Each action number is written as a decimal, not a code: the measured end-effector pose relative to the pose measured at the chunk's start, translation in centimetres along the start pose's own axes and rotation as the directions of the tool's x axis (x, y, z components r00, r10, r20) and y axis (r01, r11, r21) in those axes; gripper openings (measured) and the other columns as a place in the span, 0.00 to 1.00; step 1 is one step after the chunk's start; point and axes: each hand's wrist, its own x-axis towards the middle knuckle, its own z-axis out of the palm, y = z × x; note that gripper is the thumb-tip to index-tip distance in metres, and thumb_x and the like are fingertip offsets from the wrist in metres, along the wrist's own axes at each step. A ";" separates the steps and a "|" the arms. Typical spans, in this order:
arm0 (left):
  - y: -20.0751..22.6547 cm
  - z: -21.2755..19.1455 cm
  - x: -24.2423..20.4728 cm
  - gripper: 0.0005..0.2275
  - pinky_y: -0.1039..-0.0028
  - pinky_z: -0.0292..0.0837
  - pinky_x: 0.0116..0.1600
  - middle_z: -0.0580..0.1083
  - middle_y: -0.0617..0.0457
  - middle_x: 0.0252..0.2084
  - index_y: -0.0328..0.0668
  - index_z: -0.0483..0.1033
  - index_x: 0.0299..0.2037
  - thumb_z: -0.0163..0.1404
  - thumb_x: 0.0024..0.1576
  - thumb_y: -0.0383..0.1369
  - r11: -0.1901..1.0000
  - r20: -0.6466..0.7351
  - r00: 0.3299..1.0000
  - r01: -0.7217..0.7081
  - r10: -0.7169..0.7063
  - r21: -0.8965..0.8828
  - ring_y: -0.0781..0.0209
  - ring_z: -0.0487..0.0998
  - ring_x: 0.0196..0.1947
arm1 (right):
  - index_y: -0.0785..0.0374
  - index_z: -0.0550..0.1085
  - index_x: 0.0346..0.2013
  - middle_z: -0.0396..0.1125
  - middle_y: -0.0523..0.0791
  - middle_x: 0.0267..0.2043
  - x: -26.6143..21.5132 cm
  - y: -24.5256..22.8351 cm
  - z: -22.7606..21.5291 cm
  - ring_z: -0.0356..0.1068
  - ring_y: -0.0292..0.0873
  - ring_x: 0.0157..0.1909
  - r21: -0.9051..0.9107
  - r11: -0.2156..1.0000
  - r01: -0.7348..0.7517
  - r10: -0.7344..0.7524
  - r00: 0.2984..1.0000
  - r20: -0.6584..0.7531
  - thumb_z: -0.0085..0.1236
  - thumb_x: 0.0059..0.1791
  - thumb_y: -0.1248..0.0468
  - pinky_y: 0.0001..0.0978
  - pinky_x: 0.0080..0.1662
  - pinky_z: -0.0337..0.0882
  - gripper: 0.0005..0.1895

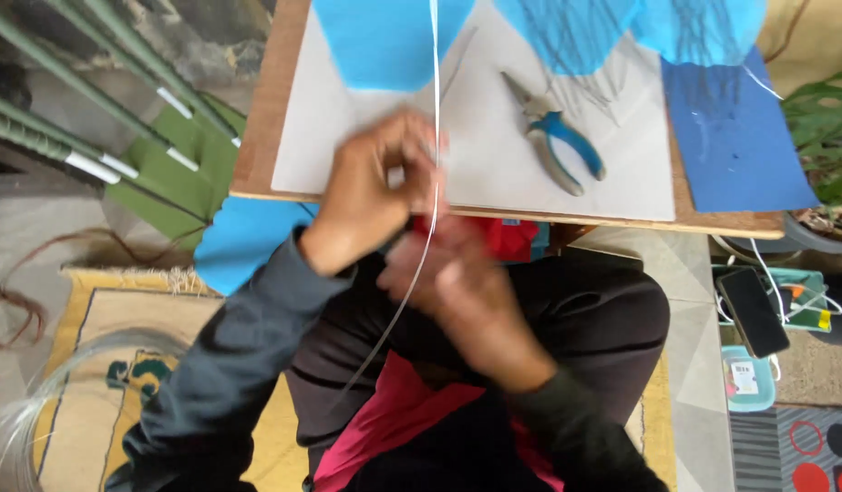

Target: Measuring, cutting, and arranging thin metal wires onto foam petal shapes for a craft project.

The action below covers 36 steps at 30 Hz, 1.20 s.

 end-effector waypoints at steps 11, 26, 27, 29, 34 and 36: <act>2.3 1.6 5.3 0.14 0.74 0.78 0.37 0.65 0.56 0.30 0.41 0.62 0.40 0.42 0.50 0.12 0.932 -0.294 0.945 -0.230 0.145 -0.280 0.65 0.72 0.30 | 0.69 0.64 0.49 0.63 0.43 0.30 1.1 -7.3 -2.7 0.53 0.31 0.15 -0.738 0.637 0.223 -0.403 0.912 -0.072 0.44 0.47 0.69 0.18 0.19 0.57 0.16; -2.9 6.6 -6.3 0.06 0.56 0.79 0.34 0.67 0.47 0.26 0.33 0.65 0.36 0.46 0.50 0.18 0.944 -0.702 0.666 0.007 -0.251 -0.330 0.55 0.77 0.25 | 0.64 0.72 0.41 0.64 0.52 0.27 -0.6 -7.1 -7.3 0.65 0.43 0.18 -0.891 0.320 0.323 -0.177 0.944 0.279 0.46 0.43 0.75 0.33 0.25 0.67 0.14; -3.3 6.6 -7.2 0.06 0.56 0.79 0.33 0.68 0.46 0.26 0.31 0.64 0.36 0.46 0.50 0.18 0.957 -0.740 0.636 -0.003 -0.222 -0.290 0.54 0.77 0.25 | 0.68 0.71 0.40 0.63 0.51 0.25 -0.7 -6.6 -6.8 0.65 0.41 0.13 -0.877 0.368 0.310 -0.116 0.951 0.287 0.44 0.43 0.76 0.31 0.20 0.67 0.13; -3.5 6.3 -8.7 0.06 0.56 0.79 0.32 0.68 0.46 0.26 0.30 0.64 0.36 0.46 0.50 0.18 0.961 -0.751 0.623 0.000 -0.216 -0.277 0.53 0.77 0.25 | 0.69 0.70 0.40 0.63 0.50 0.25 -1.0 -5.5 -6.6 0.66 0.42 0.14 -0.887 0.362 0.286 -0.071 0.957 0.280 0.43 0.43 0.76 0.31 0.21 0.68 0.13; -3.8 5.6 -10.4 0.05 0.54 0.79 0.32 0.69 0.45 0.25 0.31 0.62 0.33 0.45 0.51 0.17 0.970 -0.771 0.609 -0.013 -0.185 -0.243 0.53 0.77 0.26 | 0.70 0.66 0.44 0.65 0.51 0.28 -1.2 -5.4 -4.5 0.70 0.46 0.21 -0.956 0.254 0.144 0.116 0.977 0.178 0.49 0.43 0.71 0.35 0.25 0.71 0.15; -4.0 5.7 -10.7 0.05 0.56 0.79 0.32 0.69 0.46 0.24 0.32 0.61 0.31 0.44 0.51 0.18 0.972 -0.758 0.629 -0.020 -0.170 -0.234 0.54 0.77 0.25 | 0.62 0.70 0.31 0.66 0.48 0.29 -0.8 -6.9 -3.6 0.68 0.55 0.34 -0.940 -0.180 0.289 -0.197 0.926 0.322 0.56 0.40 0.65 0.40 0.35 0.67 0.08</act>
